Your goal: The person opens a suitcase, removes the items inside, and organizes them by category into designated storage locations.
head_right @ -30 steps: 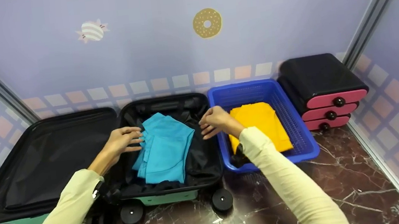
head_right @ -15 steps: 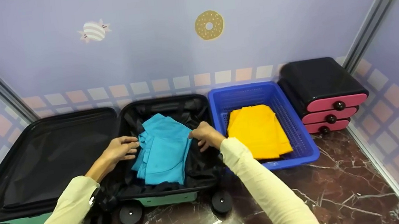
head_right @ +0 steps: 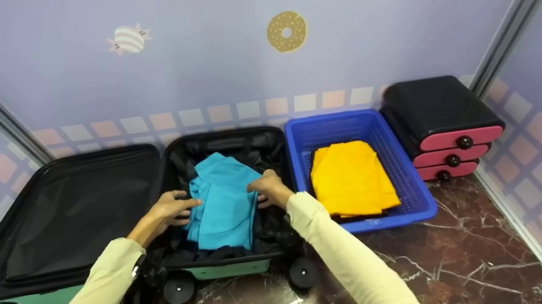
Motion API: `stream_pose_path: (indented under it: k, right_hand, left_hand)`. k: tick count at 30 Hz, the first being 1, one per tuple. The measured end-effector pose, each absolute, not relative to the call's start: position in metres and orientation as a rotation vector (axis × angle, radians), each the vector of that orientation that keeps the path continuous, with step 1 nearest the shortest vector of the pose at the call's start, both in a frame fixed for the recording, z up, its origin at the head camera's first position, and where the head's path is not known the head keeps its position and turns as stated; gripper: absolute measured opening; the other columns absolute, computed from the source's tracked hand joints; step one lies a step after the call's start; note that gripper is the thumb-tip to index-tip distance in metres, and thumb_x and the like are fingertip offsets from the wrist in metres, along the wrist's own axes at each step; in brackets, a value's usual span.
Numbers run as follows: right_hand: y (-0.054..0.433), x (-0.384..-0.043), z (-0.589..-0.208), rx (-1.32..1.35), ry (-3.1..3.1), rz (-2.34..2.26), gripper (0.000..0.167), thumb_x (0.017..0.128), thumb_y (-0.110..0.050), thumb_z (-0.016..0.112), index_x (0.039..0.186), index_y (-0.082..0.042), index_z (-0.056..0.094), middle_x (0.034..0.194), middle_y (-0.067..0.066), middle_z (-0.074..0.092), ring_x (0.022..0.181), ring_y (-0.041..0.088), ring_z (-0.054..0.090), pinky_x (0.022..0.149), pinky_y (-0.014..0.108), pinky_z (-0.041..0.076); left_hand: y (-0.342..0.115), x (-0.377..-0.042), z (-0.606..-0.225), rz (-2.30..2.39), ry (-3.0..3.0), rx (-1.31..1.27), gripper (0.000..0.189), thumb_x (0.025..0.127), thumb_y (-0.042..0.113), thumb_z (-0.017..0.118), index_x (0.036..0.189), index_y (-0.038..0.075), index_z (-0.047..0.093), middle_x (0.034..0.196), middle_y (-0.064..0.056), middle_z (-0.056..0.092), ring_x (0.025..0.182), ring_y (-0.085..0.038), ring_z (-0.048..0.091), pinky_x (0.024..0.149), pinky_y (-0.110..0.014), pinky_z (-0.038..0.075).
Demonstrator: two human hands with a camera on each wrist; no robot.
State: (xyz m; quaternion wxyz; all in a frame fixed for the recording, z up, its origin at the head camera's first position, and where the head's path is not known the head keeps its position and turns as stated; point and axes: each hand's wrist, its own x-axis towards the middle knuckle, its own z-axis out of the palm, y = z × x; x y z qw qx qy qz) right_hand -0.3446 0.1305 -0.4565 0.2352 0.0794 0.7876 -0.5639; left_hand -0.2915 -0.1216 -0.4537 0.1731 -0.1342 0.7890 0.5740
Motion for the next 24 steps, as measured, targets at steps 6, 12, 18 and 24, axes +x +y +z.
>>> stream_pose_path:
  k: [6, 12, 18, 24]
  right_hand:
    - [0.12, -0.34, -0.46, 0.264, 2.194, -1.588, 0.029, 0.09, 0.0, 0.072, 0.091, -0.005, 0.043, 0.115, 0.029, 0.059, 0.113, 0.047, 0.068, 0.09, 0.048, 0.064]
    - [0.115, -0.335, -0.464, 0.239, 2.263, -1.608, 0.026, 0.088, 0.004, 0.071, 0.093, -0.002, 0.046, 0.097, 0.02, 0.056, 0.102, 0.048, 0.072, 0.082, 0.05, 0.066]
    - [0.11, -0.33, -0.465, 0.174, 2.259, -1.556, 0.066, 0.09, 0.002, 0.072, 0.149, 0.007, 0.042, 0.139, 0.039, 0.049, 0.098, 0.052, 0.072, 0.076, 0.048, 0.066]
    - [0.104, -0.332, -0.466, 0.177, 2.231, -1.499, 0.079, 0.089, 0.0, 0.077, 0.154, 0.008, 0.033, 0.139, 0.034, 0.05, 0.093, 0.044, 0.073, 0.082, 0.047, 0.066]
  left_hand:
    - [-0.12, -0.29, -0.459, 1.596, 2.244, -0.374, 0.079, 0.1, 0.018, 0.072, 0.161, -0.007, 0.028, 0.158, -0.028, 0.04, 0.136, -0.039, 0.052, 0.111, -0.049, 0.05]
    - [-0.124, -0.288, -0.463, 1.63, 2.215, -0.381, 0.083, 0.097, 0.015, 0.076, 0.159, -0.011, 0.026, 0.15, -0.031, 0.048, 0.133, -0.04, 0.058, 0.105, -0.046, 0.055]
    - [-0.122, -0.288, -0.467, 1.604, 2.192, -0.337, 0.037, 0.091, 0.017, 0.084, 0.101, -0.002, 0.054, 0.085, -0.007, 0.056, 0.085, -0.021, 0.065, 0.097, -0.045, 0.06]
    - [-0.113, -0.29, -0.469, 1.677, 2.22, -0.338, 0.036, 0.09, 0.005, 0.081, 0.079, 0.007, 0.047, 0.071, -0.005, 0.048, 0.062, -0.019, 0.055, 0.066, -0.028, 0.053]
